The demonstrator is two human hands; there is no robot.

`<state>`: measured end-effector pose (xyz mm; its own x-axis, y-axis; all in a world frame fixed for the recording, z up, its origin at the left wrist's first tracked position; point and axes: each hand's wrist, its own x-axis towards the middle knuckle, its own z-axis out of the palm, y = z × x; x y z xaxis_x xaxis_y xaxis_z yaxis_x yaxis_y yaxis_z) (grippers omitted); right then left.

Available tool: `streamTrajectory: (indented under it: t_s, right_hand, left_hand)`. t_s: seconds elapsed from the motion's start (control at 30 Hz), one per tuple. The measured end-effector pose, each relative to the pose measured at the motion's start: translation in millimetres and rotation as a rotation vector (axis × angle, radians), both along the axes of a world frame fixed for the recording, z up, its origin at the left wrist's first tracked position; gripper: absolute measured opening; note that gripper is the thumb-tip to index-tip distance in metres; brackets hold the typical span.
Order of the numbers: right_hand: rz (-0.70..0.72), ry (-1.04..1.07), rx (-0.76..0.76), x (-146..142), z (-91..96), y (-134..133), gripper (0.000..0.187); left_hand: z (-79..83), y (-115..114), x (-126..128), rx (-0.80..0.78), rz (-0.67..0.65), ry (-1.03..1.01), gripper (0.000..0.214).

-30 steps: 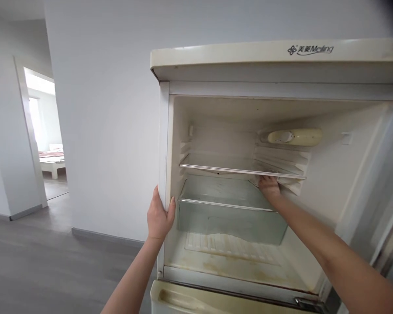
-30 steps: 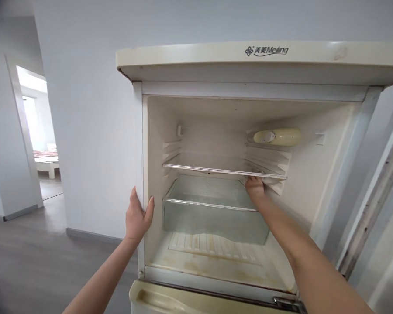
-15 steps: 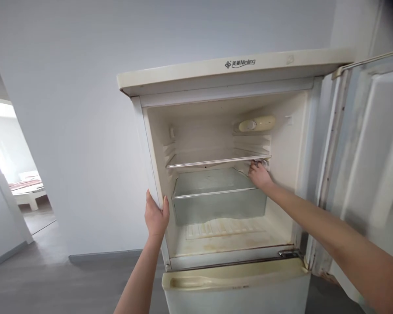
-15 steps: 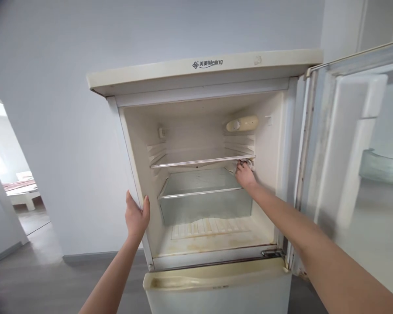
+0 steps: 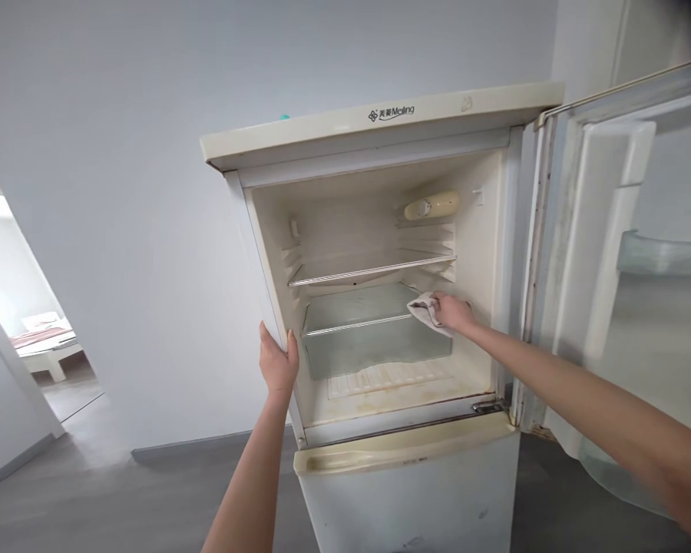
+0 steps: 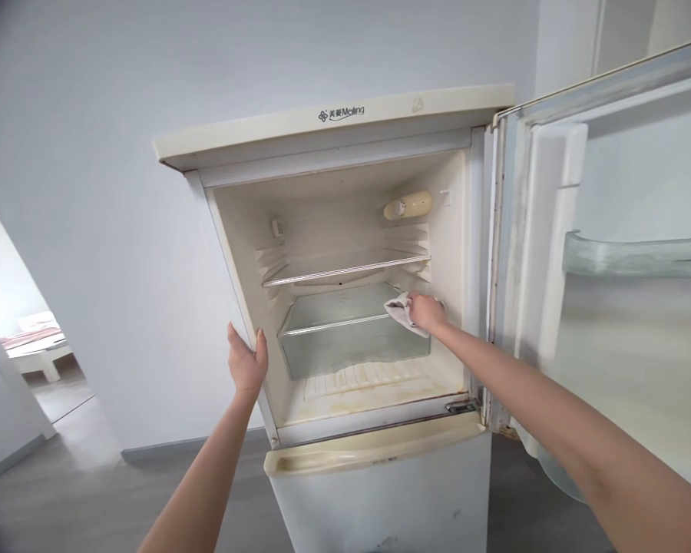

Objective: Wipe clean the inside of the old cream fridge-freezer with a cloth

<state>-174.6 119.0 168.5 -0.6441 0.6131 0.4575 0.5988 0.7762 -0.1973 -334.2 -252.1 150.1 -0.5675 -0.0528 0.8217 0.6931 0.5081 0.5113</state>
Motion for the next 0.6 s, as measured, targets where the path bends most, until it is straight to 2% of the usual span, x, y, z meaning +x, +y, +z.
streamTrajectory:
  t_s: [0.13,0.3,0.47,0.6]
  right_hand:
    - [0.079,0.01,-0.061,0,-16.8,0,0.043]
    - [0.214,-0.083,-0.011,7,-28.9,5,0.069]
    - [0.184,-0.1,0.07,10,-27.2,6,0.051]
    - [0.179,-0.092,0.026,7,-24.2,7,0.043]
  left_hand:
    - [-1.2,0,-2,-0.009,0.027,0.014,0.072]
    - [-1.5,1,-4,-0.008,0.067,0.024,0.074]
    - [0.4,2,0,-0.013,0.08,-0.024,0.074]
    - [1.8,2,3,-0.006,0.09,-0.045,0.073]
